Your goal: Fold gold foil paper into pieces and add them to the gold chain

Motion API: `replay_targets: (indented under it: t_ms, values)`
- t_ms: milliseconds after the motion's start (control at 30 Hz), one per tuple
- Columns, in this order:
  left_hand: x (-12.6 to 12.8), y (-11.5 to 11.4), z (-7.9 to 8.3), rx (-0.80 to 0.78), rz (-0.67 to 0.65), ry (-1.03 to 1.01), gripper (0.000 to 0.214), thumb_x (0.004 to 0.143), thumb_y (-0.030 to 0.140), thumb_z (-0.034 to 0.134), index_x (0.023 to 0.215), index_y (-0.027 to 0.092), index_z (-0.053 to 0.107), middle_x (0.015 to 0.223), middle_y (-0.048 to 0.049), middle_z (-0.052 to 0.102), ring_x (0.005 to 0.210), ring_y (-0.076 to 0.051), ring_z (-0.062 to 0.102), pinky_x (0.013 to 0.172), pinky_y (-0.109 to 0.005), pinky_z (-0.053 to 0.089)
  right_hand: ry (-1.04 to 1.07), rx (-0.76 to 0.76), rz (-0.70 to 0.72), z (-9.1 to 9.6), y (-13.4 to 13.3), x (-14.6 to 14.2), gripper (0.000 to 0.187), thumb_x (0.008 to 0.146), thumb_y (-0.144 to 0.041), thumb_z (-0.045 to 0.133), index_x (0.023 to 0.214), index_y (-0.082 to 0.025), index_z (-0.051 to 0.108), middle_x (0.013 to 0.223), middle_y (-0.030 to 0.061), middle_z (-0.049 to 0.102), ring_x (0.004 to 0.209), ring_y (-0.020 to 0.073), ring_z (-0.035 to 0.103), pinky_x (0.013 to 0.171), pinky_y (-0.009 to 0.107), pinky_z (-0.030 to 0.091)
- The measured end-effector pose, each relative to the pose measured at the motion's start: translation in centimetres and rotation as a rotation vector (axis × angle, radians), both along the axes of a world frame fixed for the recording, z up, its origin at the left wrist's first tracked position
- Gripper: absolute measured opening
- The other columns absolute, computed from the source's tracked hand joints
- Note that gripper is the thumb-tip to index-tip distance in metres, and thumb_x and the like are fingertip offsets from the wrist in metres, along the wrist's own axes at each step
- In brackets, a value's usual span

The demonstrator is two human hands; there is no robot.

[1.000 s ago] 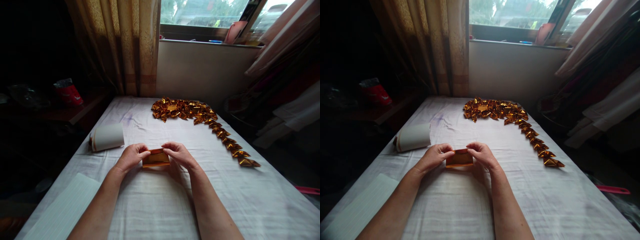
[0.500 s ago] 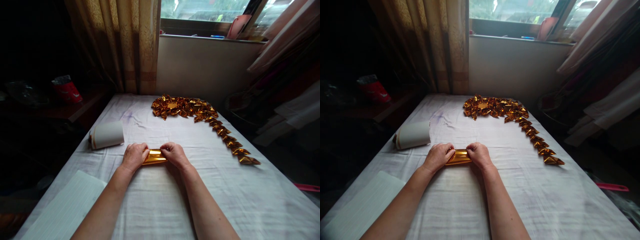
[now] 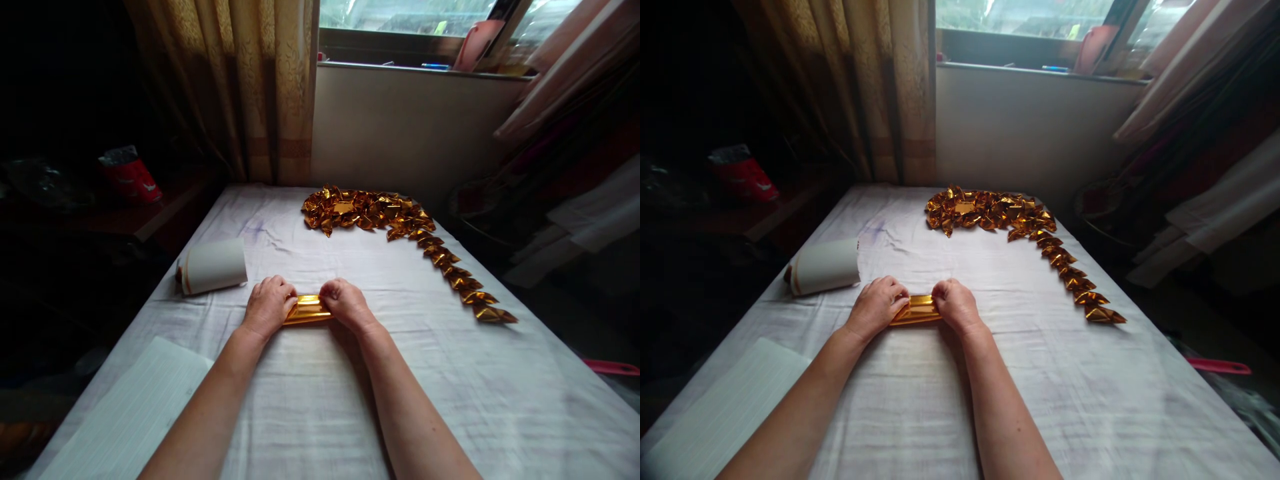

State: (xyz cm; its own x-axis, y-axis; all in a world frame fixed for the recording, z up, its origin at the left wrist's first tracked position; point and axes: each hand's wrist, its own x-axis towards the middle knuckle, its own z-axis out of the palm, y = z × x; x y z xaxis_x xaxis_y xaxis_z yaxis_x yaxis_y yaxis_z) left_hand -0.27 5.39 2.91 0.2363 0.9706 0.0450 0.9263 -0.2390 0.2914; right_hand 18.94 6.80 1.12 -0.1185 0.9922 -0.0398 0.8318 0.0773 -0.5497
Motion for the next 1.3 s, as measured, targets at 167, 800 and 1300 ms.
replay_targets:
  t_ms: [167, 800, 1300]
  values:
    - [-0.1, -0.7, 1.3, -0.029, -0.031, 0.081, 0.016, 0.082, 0.041, 0.067, 0.087, 0.026, 0.070, 0.103, -0.0036, 0.063, 0.102, -0.024, 0.055, 0.089, -0.037, 0.038, -0.010, -0.046, 0.056, 0.4, 0.0, 0.3, 0.018, 0.081, -0.016, 0.058, 0.082, -0.024, 0.074, 0.090, -0.0003, 0.065, 0.077, 0.0117, 0.059, 0.069, 0.021, 0.040]
    - [1.1, -2.6, 1.1, 0.040, -0.031, 0.195, 0.033, 0.083, 0.046, 0.065, 0.105, 0.021, 0.065, 0.113, -0.0094, 0.061, 0.109, -0.030, 0.053, 0.094, -0.044, 0.033, -0.276, 0.168, -0.054, 0.3, -4.6, -2.8, 0.029, 0.085, -0.042, 0.059, 0.104, -0.021, 0.063, 0.110, 0.0096, 0.061, 0.101, 0.0245, 0.054, 0.080, 0.033, 0.041]
    - [0.1, -3.8, 0.3, -0.001, -0.020, 0.099, 0.041, 0.084, 0.046, 0.063, 0.119, 0.027, 0.058, 0.123, -0.0066, 0.058, 0.116, -0.027, 0.050, 0.099, -0.041, 0.034, -0.108, 0.307, 0.170, -2.3, -4.8, 0.3, 0.030, 0.086, -0.030, 0.059, 0.114, -0.025, 0.065, 0.124, 0.0078, 0.060, 0.110, 0.0237, 0.053, 0.094, 0.038, 0.045]
